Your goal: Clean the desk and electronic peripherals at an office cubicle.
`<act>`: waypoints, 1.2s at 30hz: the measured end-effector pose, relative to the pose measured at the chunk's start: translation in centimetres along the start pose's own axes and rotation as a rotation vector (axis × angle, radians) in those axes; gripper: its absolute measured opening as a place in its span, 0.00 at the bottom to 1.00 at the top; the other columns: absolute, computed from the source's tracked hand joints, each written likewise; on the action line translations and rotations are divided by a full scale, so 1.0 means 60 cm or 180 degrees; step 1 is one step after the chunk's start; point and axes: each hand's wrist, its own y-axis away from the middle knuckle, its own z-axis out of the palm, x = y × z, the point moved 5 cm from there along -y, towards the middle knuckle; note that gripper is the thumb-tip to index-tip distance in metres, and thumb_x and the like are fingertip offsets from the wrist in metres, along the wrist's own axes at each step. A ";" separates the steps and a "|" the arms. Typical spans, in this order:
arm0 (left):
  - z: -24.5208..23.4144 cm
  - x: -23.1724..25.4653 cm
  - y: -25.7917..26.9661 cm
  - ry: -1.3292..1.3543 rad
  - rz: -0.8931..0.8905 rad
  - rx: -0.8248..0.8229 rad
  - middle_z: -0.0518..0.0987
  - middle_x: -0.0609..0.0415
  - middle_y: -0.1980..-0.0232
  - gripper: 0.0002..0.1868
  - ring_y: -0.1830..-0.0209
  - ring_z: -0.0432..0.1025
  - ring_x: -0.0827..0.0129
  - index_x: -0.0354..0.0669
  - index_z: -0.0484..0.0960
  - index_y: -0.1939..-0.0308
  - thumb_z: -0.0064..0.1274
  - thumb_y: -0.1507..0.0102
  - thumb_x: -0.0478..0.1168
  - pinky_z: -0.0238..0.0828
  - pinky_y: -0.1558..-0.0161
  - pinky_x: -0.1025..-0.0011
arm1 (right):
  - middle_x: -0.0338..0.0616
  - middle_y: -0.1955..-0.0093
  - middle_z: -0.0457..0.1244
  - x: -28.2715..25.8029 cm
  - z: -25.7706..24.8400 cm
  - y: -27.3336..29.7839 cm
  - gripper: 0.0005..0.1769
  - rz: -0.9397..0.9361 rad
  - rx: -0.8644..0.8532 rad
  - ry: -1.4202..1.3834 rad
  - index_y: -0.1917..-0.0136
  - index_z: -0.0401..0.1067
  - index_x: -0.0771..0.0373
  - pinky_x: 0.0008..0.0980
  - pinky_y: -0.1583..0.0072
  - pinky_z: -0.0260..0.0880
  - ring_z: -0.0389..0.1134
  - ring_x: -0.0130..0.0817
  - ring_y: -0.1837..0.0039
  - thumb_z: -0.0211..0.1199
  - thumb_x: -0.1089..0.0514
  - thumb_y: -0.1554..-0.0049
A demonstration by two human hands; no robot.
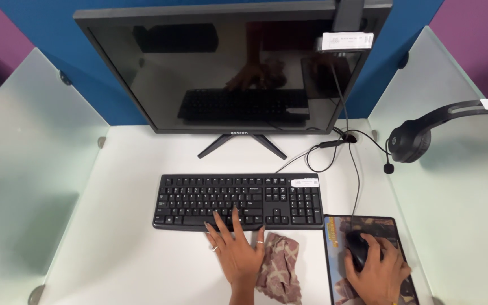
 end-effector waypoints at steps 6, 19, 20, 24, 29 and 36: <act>-0.002 -0.004 0.000 0.0167 0.0289 0.0275 0.48 0.34 0.22 0.43 0.24 0.37 0.27 0.56 0.60 0.26 0.45 0.40 0.70 0.37 0.28 0.40 | 0.46 0.37 0.62 -0.081 -0.043 0.013 0.27 -0.0314 0.0459 0.0422 0.41 0.74 0.50 0.62 0.34 0.49 0.59 0.52 0.32 0.70 0.41 0.53; -0.051 -0.222 -0.071 0.0174 0.0409 0.0763 0.54 0.31 0.22 0.35 0.21 0.44 0.29 0.47 0.65 0.28 0.47 0.35 0.58 0.36 0.24 0.36 | 0.55 0.35 0.62 -0.351 0.012 0.086 0.29 -0.0693 -0.0493 -0.1310 0.39 0.69 0.64 0.51 0.34 0.62 0.62 0.56 0.32 0.65 0.50 0.51; -0.073 -0.258 -0.102 -0.0103 0.0448 0.0741 0.55 0.32 0.22 0.37 0.19 0.44 0.32 0.48 0.65 0.28 0.48 0.36 0.62 0.33 0.23 0.36 | 0.60 0.33 0.60 -0.360 -0.006 0.065 0.30 -0.0609 -0.0278 -0.1375 0.38 0.67 0.67 0.52 0.34 0.62 0.61 0.59 0.31 0.64 0.50 0.51; -0.103 -0.352 -0.153 0.0115 0.0633 0.0570 0.56 0.31 0.24 0.53 0.21 0.44 0.34 0.41 0.58 0.25 0.50 0.43 0.72 0.32 0.25 0.40 | 0.70 0.30 0.57 -0.343 0.022 0.072 0.40 -0.0203 0.0102 -0.0624 0.32 0.65 0.71 0.55 0.33 0.57 0.58 0.64 0.31 0.64 0.47 0.53; -0.077 -0.324 -0.158 -0.0054 0.0842 -0.0195 0.55 0.36 0.20 0.68 0.22 0.45 0.48 0.41 0.49 0.22 0.53 0.52 0.79 0.35 0.25 0.49 | 0.58 0.27 0.60 -0.320 0.061 0.079 0.38 -0.0131 -0.0189 -0.0313 0.29 0.64 0.68 0.51 0.25 0.54 0.56 0.54 0.22 0.60 0.43 0.46; -0.080 -0.328 -0.173 0.0011 0.0395 -0.0607 0.56 0.42 0.23 0.69 0.22 0.51 0.58 0.39 0.43 0.20 0.57 0.50 0.77 0.38 0.23 0.57 | 0.50 0.31 0.64 -0.323 0.063 0.067 0.36 -0.0058 -0.0226 -0.0311 0.30 0.66 0.58 0.49 0.24 0.52 0.59 0.47 0.23 0.61 0.42 0.48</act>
